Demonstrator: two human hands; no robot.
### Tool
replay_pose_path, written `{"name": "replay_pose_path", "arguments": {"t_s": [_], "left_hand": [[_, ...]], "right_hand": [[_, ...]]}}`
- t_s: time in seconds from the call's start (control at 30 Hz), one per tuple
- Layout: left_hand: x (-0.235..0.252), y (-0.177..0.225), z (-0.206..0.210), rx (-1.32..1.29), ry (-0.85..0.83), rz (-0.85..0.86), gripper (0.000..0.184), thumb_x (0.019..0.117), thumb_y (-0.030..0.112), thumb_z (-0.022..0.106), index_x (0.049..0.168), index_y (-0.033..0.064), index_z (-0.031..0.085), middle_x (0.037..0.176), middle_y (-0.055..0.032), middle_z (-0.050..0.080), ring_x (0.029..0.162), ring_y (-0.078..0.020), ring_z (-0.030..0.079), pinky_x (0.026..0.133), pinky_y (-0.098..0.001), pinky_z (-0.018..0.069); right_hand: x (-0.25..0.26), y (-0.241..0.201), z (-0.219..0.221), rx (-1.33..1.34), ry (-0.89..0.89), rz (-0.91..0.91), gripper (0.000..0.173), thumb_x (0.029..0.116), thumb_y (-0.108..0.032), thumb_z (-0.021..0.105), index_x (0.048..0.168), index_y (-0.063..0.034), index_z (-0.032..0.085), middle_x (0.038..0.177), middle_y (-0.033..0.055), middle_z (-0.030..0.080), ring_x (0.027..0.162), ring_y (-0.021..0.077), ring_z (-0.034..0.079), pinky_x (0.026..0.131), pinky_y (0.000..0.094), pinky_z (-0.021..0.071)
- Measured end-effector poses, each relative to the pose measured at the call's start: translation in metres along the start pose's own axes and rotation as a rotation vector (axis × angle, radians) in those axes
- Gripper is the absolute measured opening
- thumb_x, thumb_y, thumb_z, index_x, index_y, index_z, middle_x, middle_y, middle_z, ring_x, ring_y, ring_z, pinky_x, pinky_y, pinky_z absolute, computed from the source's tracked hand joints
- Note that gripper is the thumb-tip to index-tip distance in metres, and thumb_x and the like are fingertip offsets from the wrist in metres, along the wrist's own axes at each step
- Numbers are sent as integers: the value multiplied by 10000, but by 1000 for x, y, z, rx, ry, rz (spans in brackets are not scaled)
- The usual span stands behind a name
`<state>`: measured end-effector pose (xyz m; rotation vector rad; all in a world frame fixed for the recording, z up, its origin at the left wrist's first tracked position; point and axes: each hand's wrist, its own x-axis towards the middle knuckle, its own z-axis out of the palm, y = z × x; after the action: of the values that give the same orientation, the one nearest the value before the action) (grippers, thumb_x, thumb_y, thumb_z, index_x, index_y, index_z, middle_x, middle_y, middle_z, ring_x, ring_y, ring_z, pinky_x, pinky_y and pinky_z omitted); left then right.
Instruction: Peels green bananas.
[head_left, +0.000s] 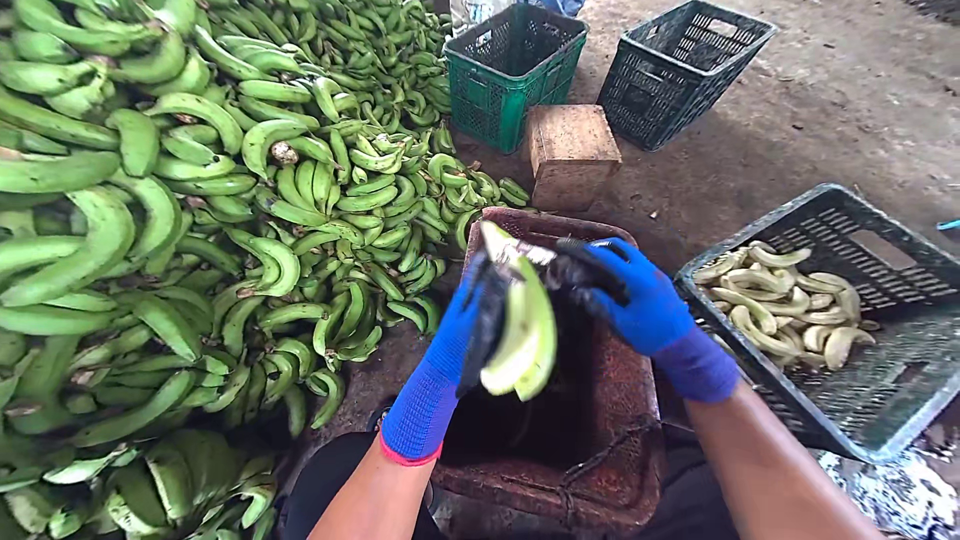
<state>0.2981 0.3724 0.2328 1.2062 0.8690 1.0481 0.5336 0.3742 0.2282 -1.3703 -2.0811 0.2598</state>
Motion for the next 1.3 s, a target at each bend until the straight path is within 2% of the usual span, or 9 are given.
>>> {"name": "replay_pose_path", "arguments": {"t_s": [0.13, 0.3, 0.5, 0.63, 0.83, 0.93, 1.03, 1.2, 1.3], "left_hand": [[-1, -2, 6, 183, -345, -194, 469, 1065, 227, 416, 1495, 39, 421, 1259, -73, 618, 1054, -29, 604, 933, -230, 503], [24, -30, 0, -463, 275, -116, 314, 1107, 284, 347, 1215, 103, 581, 913, -28, 675, 774, -91, 672, 655, -250, 577], [28, -13, 0, -844, 338, 46, 391, 1107, 391, 312, 1106, 154, 622, 944, -22, 706, 880, -113, 710, 739, -300, 607], [24, -15, 4, -634, 135, 235, 369, 1102, 391, 327, 1191, 167, 606, 1010, 5, 690, 918, -83, 687, 772, -268, 598], [9, -3, 14, 94, 195, -12, 384, 1110, 221, 297, 1392, 64, 506, 1010, -39, 634, 819, -50, 616, 743, -241, 542], [4, 0, 15, 403, -71, -54, 433, 1093, 194, 363, 1454, -3, 498, 1229, -197, 658, 1108, -197, 638, 1001, -389, 486], [4, -5, 21, 414, -137, -108, 446, 1087, 266, 421, 1467, 46, 503, 1195, -173, 666, 1024, -188, 657, 931, -384, 518], [16, -14, 0, 159, 77, -158, 457, 1082, 237, 456, 1515, 91, 437, 1241, -114, 644, 974, -128, 638, 874, -322, 528], [21, -24, -15, -265, 72, -209, 364, 1103, 333, 362, 1232, 102, 612, 929, -18, 681, 773, -57, 653, 684, -210, 555]], "right_hand": [[2, 6, -3, 92, -71, 218, 436, 1046, -243, 495, 1459, -125, 574, 1370, 136, 640, 1217, 296, 636, 1016, 571, 484], [-22, -7, 29, -32, 58, -65, 492, 890, -383, 644, 1304, -123, 703, 1156, 182, 704, 1017, 369, 685, 819, 571, 549], [-25, -15, 27, -204, 228, -155, 428, 859, -368, 662, 1208, -141, 758, 1129, 192, 708, 1015, 387, 676, 810, 547, 531], [-23, -23, 21, -105, 169, -7, 487, 932, -339, 585, 1344, -92, 669, 1187, 198, 693, 1006, 366, 696, 794, 550, 565], [-17, -13, 11, -84, 97, 51, 496, 930, -369, 591, 1352, -123, 675, 1182, 182, 690, 1032, 364, 678, 822, 566, 544], [-9, -15, 0, 90, -80, 364, 424, 1063, -328, 453, 1391, -128, 632, 1220, 98, 713, 1069, 206, 690, 929, 488, 546], [-1, -8, -1, 175, -216, 644, 379, 1114, -291, 415, 1369, -104, 624, 1066, 171, 703, 859, 271, 662, 812, 512, 523], [-24, -7, 13, 49, -26, 137, 502, 954, -355, 615, 1398, -120, 633, 1218, 147, 692, 1040, 299, 693, 859, 551, 562], [-33, -3, 18, -131, 73, -223, 511, 871, -488, 624, 1207, -126, 752, 1096, 192, 728, 943, 365, 711, 753, 530, 569]]}}
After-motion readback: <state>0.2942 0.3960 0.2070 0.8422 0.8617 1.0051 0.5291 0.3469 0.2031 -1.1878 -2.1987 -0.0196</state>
